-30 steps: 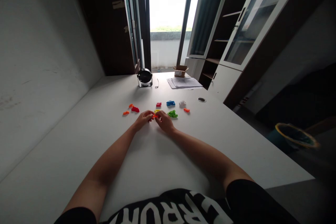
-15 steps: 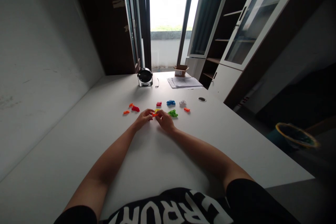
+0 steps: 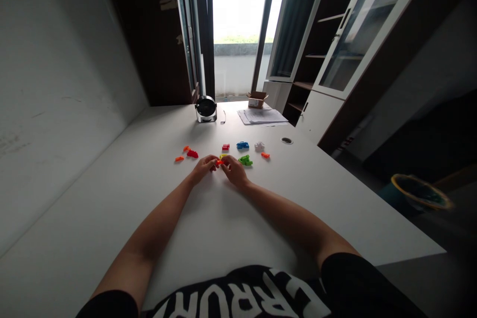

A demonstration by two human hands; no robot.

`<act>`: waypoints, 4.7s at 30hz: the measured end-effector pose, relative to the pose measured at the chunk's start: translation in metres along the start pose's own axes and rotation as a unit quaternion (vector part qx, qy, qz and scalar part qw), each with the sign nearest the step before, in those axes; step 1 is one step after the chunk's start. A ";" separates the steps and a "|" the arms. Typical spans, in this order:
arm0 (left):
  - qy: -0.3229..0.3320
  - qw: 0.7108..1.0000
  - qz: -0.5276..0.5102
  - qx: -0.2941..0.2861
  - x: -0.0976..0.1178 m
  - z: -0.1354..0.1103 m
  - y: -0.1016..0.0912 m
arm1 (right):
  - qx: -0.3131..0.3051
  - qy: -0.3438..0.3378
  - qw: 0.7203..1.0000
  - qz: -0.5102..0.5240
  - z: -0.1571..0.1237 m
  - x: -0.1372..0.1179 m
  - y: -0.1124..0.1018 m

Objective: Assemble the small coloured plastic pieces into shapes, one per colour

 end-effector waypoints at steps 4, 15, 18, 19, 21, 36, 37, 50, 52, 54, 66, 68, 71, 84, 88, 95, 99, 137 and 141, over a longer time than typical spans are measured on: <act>-0.002 1.000 -0.007 -0.002 -0.002 0.001 0.000 | 0.003 0.004 1.000 -0.007 0.000 0.001 0.001; 0.011 0.999 -0.022 -0.023 0.003 -0.001 0.003 | 0.005 0.012 1.000 -0.020 0.000 0.003 0.000; 0.014 0.999 -0.016 -0.025 0.003 -0.002 0.004 | -0.001 0.013 1.000 -0.022 0.000 0.003 0.000; 0.013 1.000 -0.017 -0.023 0.002 -0.002 0.004 | 0.001 0.013 1.000 -0.022 0.001 0.003 -0.001; 0.009 1.000 -0.021 -0.013 0.001 -0.001 0.002 | 0.009 0.015 1.000 -0.022 0.004 0.005 -0.006; -0.009 0.999 -0.027 -0.021 -0.001 0.000 0.003 | 0.110 0.185 0.913 -0.347 0.019 0.105 -0.130; -0.009 0.999 -0.027 -0.021 0.000 0.000 0.003 | 0.102 0.197 0.907 -0.359 0.017 0.111 -0.130; -0.015 0.999 -0.017 -0.023 -0.005 0.001 0.000 | 0.114 0.199 0.902 -0.366 0.017 0.129 -0.131; -0.014 0.999 -0.017 -0.023 -0.005 0.001 0.001 | 0.106 0.210 0.899 -0.371 0.016 0.132 -0.131; -0.015 0.999 -0.018 -0.026 -0.005 0.001 0.001 | 0.097 0.213 0.896 -0.376 0.016 0.134 -0.131; -0.012 0.999 -0.014 -0.033 -0.009 0.003 0.001 | 0.084 0.190 0.902 -0.380 0.015 0.144 -0.128; -0.011 0.999 -0.014 -0.035 -0.010 0.003 0.001 | 0.082 0.186 0.905 -0.373 0.015 0.147 -0.128; -0.009 0.999 -0.012 -0.035 -0.011 0.004 0.001 | 0.087 0.184 0.908 -0.367 0.015 0.149 -0.128; -0.008 1.000 0.010 -0.013 -0.012 0.004 0.001 | 0.118 0.184 0.908 -0.358 0.014 0.140 -0.130; 0.009 0.993 0.084 0.081 -0.013 0.007 -0.014 | 0.092 0.200 0.909 -0.355 0.015 0.143 -0.128; 0.025 0.866 0.374 0.332 0.002 -0.006 -0.068 | 0.074 0.207 0.908 -0.355 0.016 0.147 -0.124; -0.029 0.801 0.474 0.363 0.001 -0.011 -0.085 | 0.083 0.204 0.911 -0.348 0.017 0.148 -0.125; -0.034 0.808 0.541 0.232 -0.016 -0.002 -0.074 | -0.052 0.016 0.981 -0.188 0.001 -0.018 -0.011; -0.029 0.803 0.544 0.241 -0.011 -0.005 -0.069 | -0.114 -0.006 0.974 -0.196 -0.008 -0.013 0.005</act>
Point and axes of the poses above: each hand's wrist, its own z-axis towards the middle knuckle, its own y-axis out of the palm, x = y × z, the point moved 6 cm from there along z, towards the middle knuckle, and after that the axes turned 4 degrees about z, right-handed, at the moved point
